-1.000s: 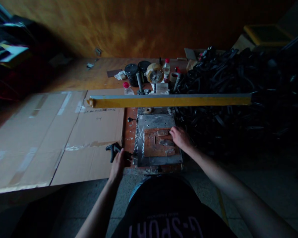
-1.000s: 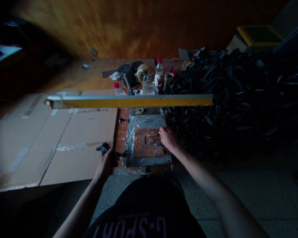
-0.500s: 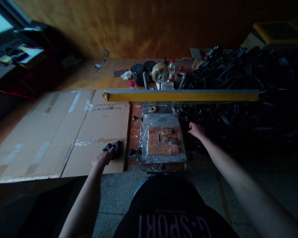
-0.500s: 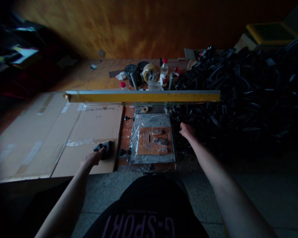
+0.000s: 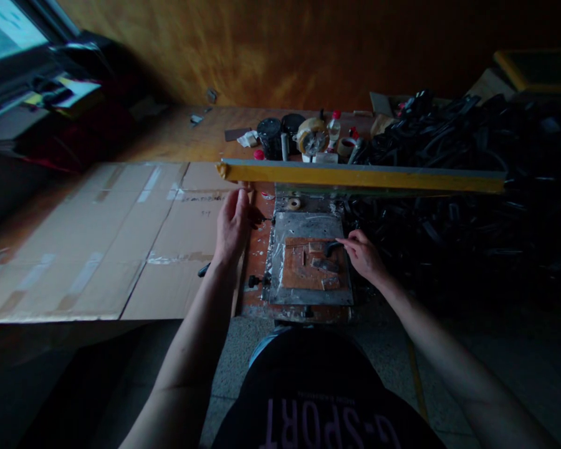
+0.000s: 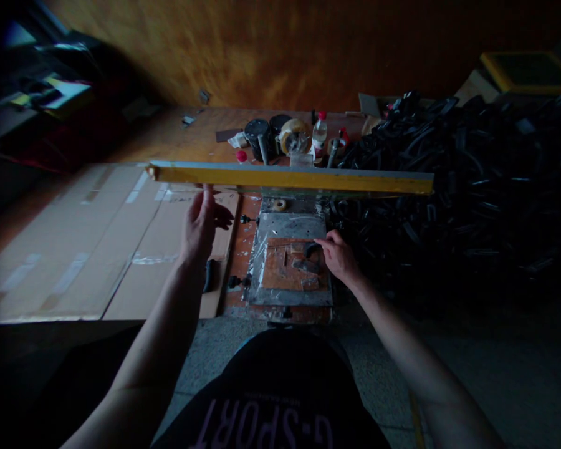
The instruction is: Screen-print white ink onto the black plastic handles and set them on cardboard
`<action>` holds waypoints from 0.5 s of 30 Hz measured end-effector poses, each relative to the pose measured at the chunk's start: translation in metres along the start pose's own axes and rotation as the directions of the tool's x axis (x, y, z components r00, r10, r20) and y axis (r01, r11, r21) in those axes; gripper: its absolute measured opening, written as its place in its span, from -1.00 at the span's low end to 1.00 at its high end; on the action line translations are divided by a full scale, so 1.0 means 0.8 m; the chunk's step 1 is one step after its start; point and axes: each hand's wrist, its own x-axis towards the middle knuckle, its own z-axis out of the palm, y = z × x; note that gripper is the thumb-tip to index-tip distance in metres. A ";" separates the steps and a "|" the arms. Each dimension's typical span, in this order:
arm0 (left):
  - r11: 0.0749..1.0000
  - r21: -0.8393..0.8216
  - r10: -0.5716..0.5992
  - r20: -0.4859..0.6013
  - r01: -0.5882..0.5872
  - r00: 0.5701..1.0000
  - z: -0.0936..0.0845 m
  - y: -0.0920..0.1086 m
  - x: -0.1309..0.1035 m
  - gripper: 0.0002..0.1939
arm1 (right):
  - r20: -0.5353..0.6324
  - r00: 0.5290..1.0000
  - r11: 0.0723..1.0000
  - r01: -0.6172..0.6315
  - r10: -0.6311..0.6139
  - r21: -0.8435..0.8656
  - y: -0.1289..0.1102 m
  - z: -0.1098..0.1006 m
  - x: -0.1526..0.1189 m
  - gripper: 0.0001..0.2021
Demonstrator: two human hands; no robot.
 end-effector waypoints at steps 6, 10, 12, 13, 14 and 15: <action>0.985 -0.141 0.086 -0.078 -0.097 0.993 0.038 0.037 0.011 -0.49 | 0.006 1.000 0.996 0.028 -0.029 0.085 -0.003 0.029 -0.014 -0.67; 0.990 -0.117 0.069 -0.059 -0.075 0.996 0.037 0.031 0.007 -0.49 | 0.081 0.996 0.998 0.031 -0.035 0.052 0.000 0.078 -0.031 -0.63; 0.993 -0.104 0.061 -0.034 -0.064 0.998 0.034 0.030 0.000 -0.50 | 0.141 0.990 0.999 0.030 -0.028 -0.014 0.001 0.091 -0.036 -0.60; 0.994 -0.092 0.057 -0.028 -0.059 0.998 0.031 0.028 -0.005 -0.51 | 0.168 0.986 0.998 0.030 -0.022 -0.046 0.003 0.091 -0.038 -0.59; 0.995 -0.081 0.050 -0.020 -0.051 0.999 0.028 0.027 -0.012 -0.52 | 0.191 0.982 0.997 0.029 -0.015 -0.073 0.005 0.088 -0.038 -0.59; 0.997 -0.072 0.037 -0.011 -0.038 0.999 0.023 0.024 -0.021 -0.53 | 0.214 0.977 0.995 0.028 -0.007 -0.092 0.009 0.081 -0.037 -0.61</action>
